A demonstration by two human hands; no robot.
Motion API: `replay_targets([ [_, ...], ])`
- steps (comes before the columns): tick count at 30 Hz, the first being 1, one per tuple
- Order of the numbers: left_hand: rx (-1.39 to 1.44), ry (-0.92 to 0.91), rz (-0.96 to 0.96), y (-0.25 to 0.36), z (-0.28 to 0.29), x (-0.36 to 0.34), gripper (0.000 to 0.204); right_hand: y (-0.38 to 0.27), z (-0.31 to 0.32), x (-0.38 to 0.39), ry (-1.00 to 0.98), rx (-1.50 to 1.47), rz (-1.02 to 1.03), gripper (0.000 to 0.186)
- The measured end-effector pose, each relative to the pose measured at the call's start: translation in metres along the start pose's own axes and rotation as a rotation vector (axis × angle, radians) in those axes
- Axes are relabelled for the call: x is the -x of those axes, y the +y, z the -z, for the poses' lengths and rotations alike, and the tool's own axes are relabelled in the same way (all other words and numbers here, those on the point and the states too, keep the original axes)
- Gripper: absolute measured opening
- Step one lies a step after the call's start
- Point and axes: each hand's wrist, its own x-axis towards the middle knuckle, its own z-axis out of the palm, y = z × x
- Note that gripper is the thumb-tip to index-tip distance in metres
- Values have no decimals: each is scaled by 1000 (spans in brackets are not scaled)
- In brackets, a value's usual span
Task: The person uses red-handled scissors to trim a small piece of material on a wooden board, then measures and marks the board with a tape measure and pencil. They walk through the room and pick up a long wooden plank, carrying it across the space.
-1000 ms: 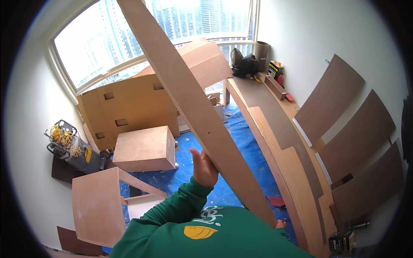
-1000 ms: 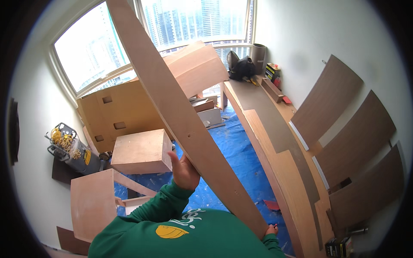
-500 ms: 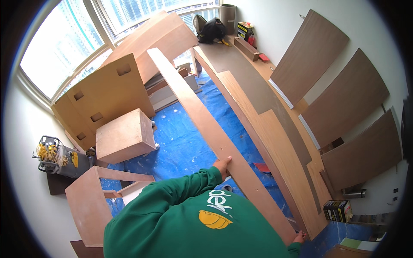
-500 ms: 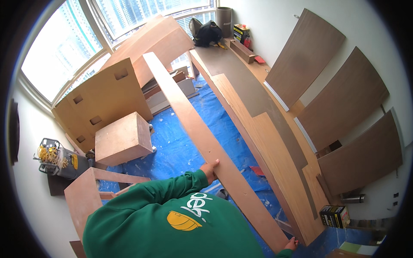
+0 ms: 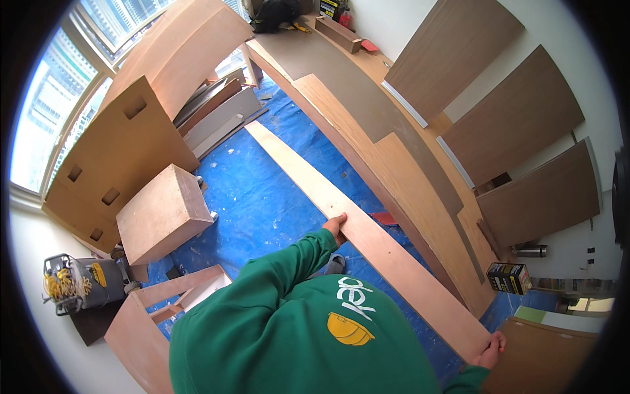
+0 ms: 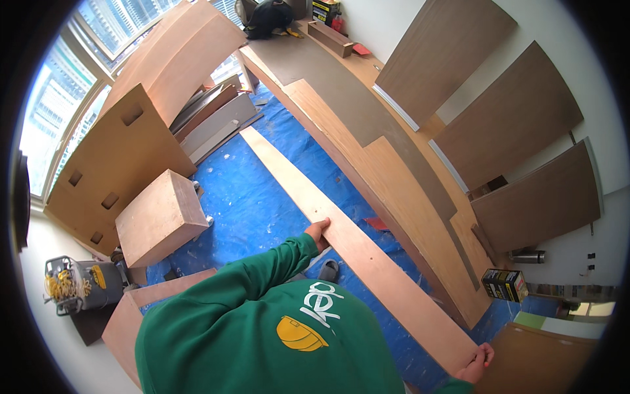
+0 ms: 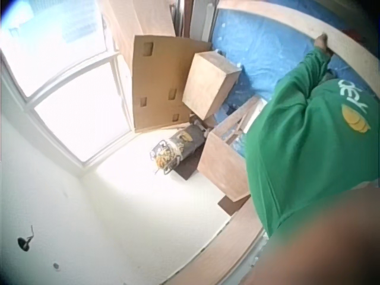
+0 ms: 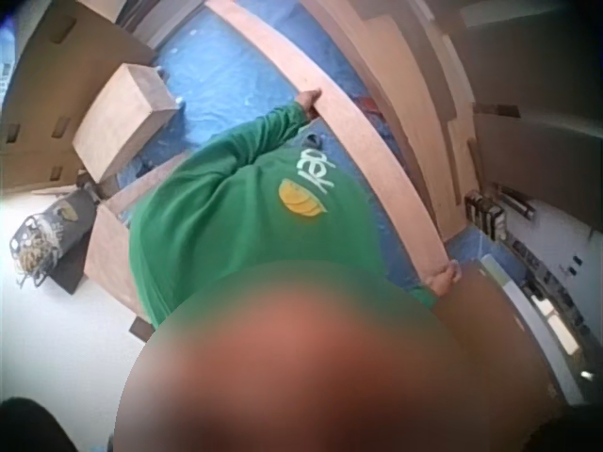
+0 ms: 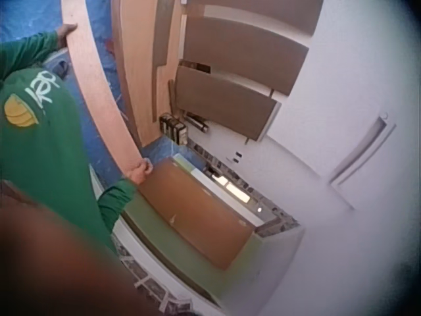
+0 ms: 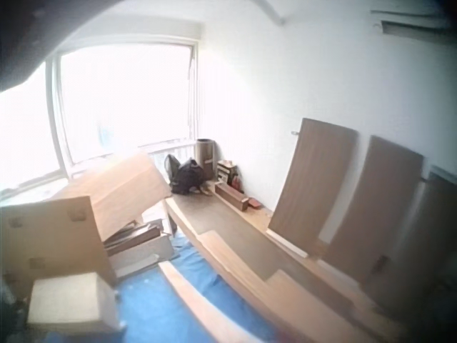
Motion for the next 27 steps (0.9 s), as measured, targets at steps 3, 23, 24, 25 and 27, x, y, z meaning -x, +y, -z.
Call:
replay_targets([
  [3, -14, -7, 3, 32, -2, 6, 42, -55, -42, 33, -73, -130, -32, 17],
  [23, 153, -176, -164, 86, 6, 53, 50, -146, -168, 99, -556, -854, 283, 46],
  [24, 122, -113, -206, 81, -1, 63, 50, -150, -169, 97, -642, -881, 308, 47],
  [25, 90, -50, -244, 74, -11, 78, 50, -155, -172, 95, -740, -906, 324, 47],
  [27, -91, 39, -391, 55, 9, 81, 57, -170, -181, 95, -972, -947, 338, 48],
])
